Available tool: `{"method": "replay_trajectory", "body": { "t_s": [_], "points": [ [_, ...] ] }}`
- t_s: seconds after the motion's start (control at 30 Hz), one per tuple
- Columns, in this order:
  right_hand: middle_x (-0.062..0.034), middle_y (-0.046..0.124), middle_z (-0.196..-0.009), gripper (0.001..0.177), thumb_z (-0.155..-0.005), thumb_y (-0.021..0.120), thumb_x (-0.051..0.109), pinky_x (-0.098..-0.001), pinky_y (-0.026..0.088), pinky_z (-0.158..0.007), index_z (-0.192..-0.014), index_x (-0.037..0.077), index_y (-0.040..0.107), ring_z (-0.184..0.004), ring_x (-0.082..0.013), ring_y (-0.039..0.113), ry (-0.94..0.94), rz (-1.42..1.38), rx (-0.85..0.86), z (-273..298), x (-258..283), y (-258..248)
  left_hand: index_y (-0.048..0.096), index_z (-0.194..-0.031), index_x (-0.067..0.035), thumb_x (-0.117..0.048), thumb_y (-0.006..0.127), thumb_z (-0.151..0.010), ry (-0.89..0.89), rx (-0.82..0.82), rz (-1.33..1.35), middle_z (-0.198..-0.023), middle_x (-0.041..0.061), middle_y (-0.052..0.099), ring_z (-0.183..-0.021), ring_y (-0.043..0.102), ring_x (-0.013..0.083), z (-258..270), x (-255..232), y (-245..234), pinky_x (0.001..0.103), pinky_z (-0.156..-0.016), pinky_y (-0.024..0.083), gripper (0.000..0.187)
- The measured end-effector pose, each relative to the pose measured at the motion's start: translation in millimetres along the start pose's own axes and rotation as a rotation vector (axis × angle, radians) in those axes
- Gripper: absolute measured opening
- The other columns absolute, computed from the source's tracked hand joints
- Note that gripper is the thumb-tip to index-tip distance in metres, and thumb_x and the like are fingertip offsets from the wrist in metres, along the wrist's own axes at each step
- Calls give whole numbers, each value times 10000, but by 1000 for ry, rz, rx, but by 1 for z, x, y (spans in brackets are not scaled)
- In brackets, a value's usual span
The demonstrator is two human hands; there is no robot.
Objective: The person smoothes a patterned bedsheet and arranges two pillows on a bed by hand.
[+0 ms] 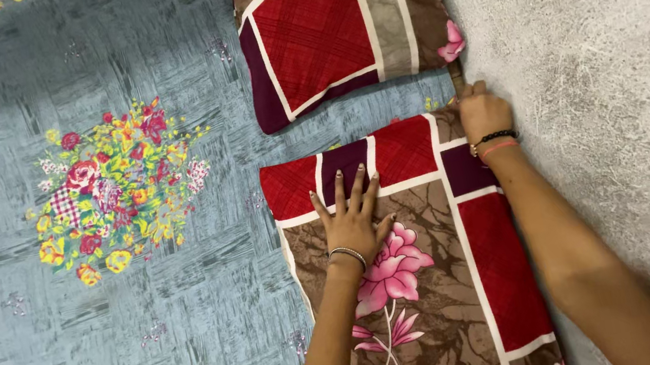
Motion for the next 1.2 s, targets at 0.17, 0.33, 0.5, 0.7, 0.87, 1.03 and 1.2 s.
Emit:
{"method": "replay_trajectory", "body": {
  "t_s": [0.17, 0.33, 0.5, 0.7, 0.87, 1.03, 1.2],
  "points": [
    [-214, 611, -1265, 371, -953, 620, 215, -491, 522, -795, -1250, -4, 661, -1050, -371, 627, -165, -106, -315, 43, 57, -106, 501, -1495, -191, -339, 593, -971, -151, -503, 288, -1623, 72, 412, -1546, 284, 347, 12, 74, -10, 605, -1257, 141, 552],
    [-174, 526, -1466, 423, -913, 640, 288, -574, 404, -1019, -1315, 157, 643, -1320, -343, 518, -410, -427, -84, 129, 152, -133, 537, -1386, -49, -225, 677, -929, -571, -745, 679, -1251, 139, 655, -1021, 615, 267, 16, 228, 47, 414, -921, 497, 510],
    [-136, 472, -1546, 501, -949, 617, 387, -592, 326, -1099, -1426, 235, 584, -1398, -335, 448, -409, -399, -114, 149, 152, -114, 663, -1132, -11, -324, 798, -899, -553, -308, 1056, -881, 88, 687, -758, 589, 123, -30, 290, 98, 291, -671, 511, 413],
    [-112, 467, -1556, 501, -955, 598, 397, -589, 314, -1106, -1433, 250, 574, -1408, -312, 442, -389, -378, -136, 150, 150, -92, 748, -825, -10, -357, 787, -914, -591, -491, 900, -663, 69, 664, -576, 506, 176, -40, 318, 81, 372, -575, 447, 361],
    [-105, 464, -1559, 499, -962, 586, 399, -589, 299, -1119, -1438, 250, 573, -1416, -307, 431, -382, -378, -125, 150, 152, -91, 767, -921, -52, -410, 766, -920, -594, -466, 427, -845, 195, 716, -766, 644, 386, -58, 307, 65, 487, -702, 512, 358],
    [-94, 426, -1603, 517, -985, 527, 440, -589, 249, -1166, -1468, 254, 539, -1486, -285, 376, -415, -427, -11, 148, 147, -84, 578, -1295, -61, -260, 638, -1040, -325, -698, 208, -1253, 210, 573, -1167, 528, 412, -13, 195, -24, 532, -1014, 408, 329],
    [-138, 389, -1564, 670, -922, 474, 606, -666, 177, -1158, -1471, 222, 467, -1431, -330, 344, -549, -233, 4, 109, 112, -64, 504, -1421, -127, -357, 617, -891, 163, -172, 169, -1544, 165, 413, -1486, 297, 376, 28, 33, -15, 664, -1200, 103, 589]
  ]
}}
Point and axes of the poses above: each hand's wrist, its own z-axis away from the middle knuckle, its own y-axis out of the palm, x = y × z, the point moved 9 cm from there along -z, towards the middle knuckle
